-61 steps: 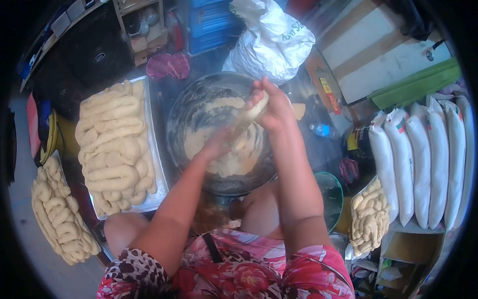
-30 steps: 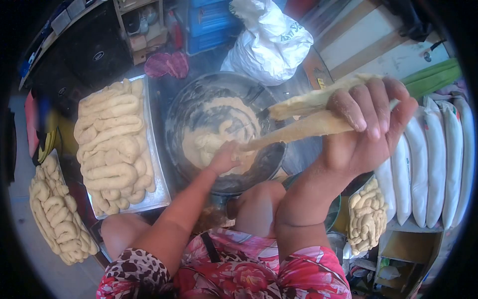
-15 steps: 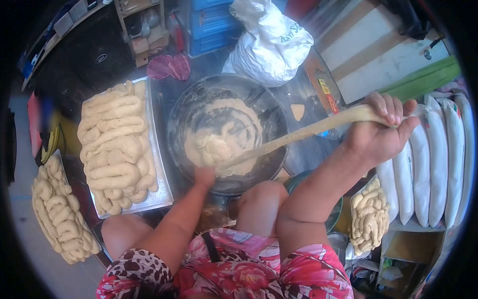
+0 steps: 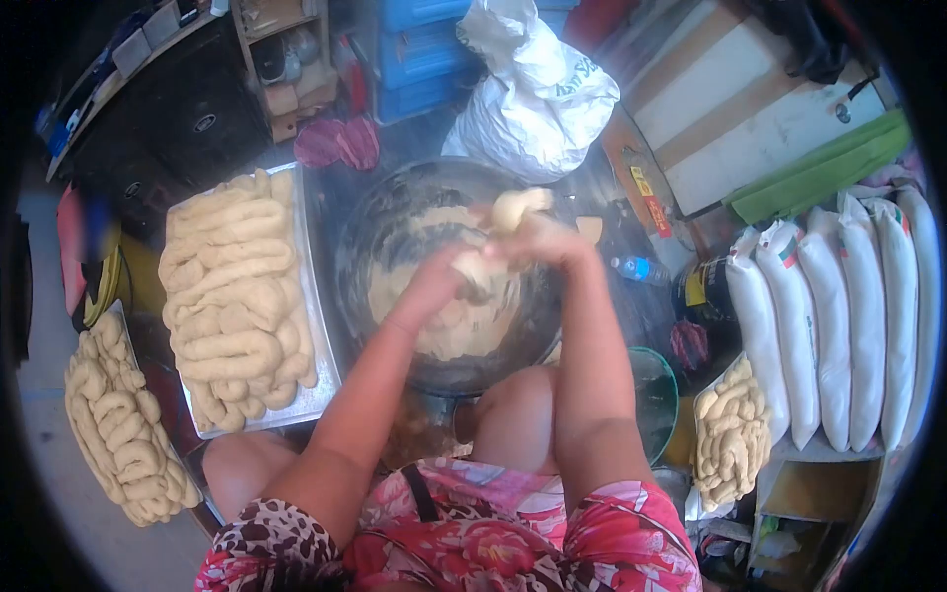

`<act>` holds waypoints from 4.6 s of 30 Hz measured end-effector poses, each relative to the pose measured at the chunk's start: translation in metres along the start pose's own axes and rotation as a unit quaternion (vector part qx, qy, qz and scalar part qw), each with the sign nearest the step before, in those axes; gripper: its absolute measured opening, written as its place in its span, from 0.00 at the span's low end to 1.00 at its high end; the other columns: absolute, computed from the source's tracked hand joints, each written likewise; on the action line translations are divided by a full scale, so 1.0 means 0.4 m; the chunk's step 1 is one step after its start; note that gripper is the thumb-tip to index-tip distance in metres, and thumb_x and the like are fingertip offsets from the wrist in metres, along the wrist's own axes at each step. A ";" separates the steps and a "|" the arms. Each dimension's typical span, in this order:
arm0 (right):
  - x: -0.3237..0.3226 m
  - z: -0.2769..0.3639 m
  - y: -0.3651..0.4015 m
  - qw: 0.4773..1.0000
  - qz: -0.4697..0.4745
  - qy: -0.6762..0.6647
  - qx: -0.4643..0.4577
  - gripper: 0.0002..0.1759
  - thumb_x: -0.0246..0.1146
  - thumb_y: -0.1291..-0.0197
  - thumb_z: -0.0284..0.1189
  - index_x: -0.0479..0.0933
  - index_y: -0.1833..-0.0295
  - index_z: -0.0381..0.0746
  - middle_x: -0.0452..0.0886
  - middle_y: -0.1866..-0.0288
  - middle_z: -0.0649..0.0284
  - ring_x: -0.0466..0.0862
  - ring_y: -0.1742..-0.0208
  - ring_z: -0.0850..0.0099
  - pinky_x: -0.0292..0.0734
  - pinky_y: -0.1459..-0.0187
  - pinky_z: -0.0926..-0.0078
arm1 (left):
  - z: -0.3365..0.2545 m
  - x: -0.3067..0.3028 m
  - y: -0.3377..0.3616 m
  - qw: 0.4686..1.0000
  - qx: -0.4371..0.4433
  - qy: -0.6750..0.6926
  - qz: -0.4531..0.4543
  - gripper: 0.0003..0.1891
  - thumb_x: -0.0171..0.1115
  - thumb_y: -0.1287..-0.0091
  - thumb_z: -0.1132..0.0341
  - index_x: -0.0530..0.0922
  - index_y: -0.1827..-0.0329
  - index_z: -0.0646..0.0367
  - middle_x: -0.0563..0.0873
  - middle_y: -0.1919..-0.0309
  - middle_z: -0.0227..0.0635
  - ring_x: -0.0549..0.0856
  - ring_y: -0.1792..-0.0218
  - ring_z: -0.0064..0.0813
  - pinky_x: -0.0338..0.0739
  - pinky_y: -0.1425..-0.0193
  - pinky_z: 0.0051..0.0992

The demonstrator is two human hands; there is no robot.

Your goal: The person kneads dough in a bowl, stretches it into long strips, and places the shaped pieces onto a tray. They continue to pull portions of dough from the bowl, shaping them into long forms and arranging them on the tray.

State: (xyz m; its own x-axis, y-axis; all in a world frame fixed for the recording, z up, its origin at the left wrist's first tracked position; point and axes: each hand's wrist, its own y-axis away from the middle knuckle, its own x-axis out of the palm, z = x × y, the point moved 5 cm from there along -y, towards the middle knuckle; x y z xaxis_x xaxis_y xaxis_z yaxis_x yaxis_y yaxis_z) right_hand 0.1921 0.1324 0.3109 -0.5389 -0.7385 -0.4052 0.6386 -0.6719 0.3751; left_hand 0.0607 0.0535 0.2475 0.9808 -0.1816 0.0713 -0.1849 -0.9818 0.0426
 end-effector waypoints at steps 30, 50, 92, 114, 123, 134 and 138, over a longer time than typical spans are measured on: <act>-0.150 -0.198 -0.057 0.872 -0.470 -0.127 -0.048 0.19 0.61 0.43 0.32 0.75 0.47 0.38 0.79 0.56 0.65 0.77 0.55 0.73 0.72 0.54 0.72 | -0.018 -0.138 0.014 0.955 -0.004 -0.280 -0.100 0.21 0.60 0.49 0.62 0.74 0.55 0.66 0.81 0.61 0.55 0.79 0.56 0.53 0.73 0.50 0.40; 0.476 -0.716 -0.085 0.961 -0.053 0.164 0.218 0.46 0.72 0.67 0.55 0.72 0.53 0.24 0.78 0.56 0.38 0.80 0.52 0.50 0.75 0.51 0.62 | 0.557 -0.098 0.198 0.886 -0.359 0.195 -0.221 0.17 0.57 0.37 0.65 0.69 0.49 0.65 0.80 0.69 0.41 0.82 0.74 0.33 0.77 0.76 0.29; 0.556 -0.734 -0.132 0.963 0.237 0.114 0.053 0.14 0.59 0.60 0.25 0.75 0.61 0.41 0.77 0.67 0.64 0.79 0.63 0.67 0.74 0.62 0.70 | 0.656 0.003 0.228 0.950 -0.299 -0.086 -0.011 0.11 0.63 0.41 0.63 0.82 0.63 0.62 0.82 0.70 0.30 0.77 0.68 0.21 0.71 0.63 0.23; 0.418 0.142 0.010 0.911 0.117 0.354 -0.176 0.17 0.68 0.52 0.30 0.74 0.57 0.38 0.79 0.70 0.61 0.80 0.66 0.70 0.74 0.63 0.74 | -0.629 -0.360 0.543 0.751 0.341 -0.189 -0.532 0.10 0.60 0.37 0.68 0.75 0.56 0.63 0.80 0.61 0.38 0.78 0.57 0.31 0.70 0.47 0.26; 0.409 0.386 -0.232 0.958 0.008 0.116 -0.262 0.19 0.63 0.62 0.16 0.75 0.58 0.39 0.77 0.65 0.69 0.77 0.65 0.77 0.73 0.64 0.77 | -0.303 -0.619 0.784 0.861 0.022 -0.225 -0.455 0.03 0.59 0.44 0.73 0.78 0.68 0.61 0.83 0.66 0.40 0.82 0.61 0.33 0.74 0.53 0.27; 0.617 0.482 -0.515 0.929 -0.235 0.160 -0.238 0.33 0.63 0.50 0.34 0.66 0.38 0.34 0.71 0.42 0.46 0.70 0.38 0.54 0.57 0.36 0.52 | -0.231 -0.548 0.646 0.803 -0.212 -0.537 -0.152 0.18 0.62 0.46 0.55 0.81 0.64 0.62 0.83 0.62 0.49 0.83 0.56 0.45 0.77 0.54 0.38; 0.665 0.433 -0.522 0.905 -0.264 0.188 -0.275 0.38 0.56 0.39 0.40 0.51 0.29 0.34 0.66 0.35 0.45 0.67 0.34 0.59 0.57 0.33 0.66 | -0.246 -0.582 0.642 0.829 -0.169 -0.508 -0.164 0.22 0.62 0.45 0.53 0.78 0.57 0.62 0.83 0.60 0.49 0.82 0.55 0.46 0.75 0.51 0.39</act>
State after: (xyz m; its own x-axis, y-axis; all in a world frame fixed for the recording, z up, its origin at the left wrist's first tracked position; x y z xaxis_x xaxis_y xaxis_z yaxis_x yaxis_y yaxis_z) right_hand -0.1795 0.0663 0.2693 -0.6896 -0.1811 -0.7011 0.5794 -0.7188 -0.3842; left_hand -0.2214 -0.1511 0.3400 0.4970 -0.0284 -0.8673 0.2642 -0.9471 0.1824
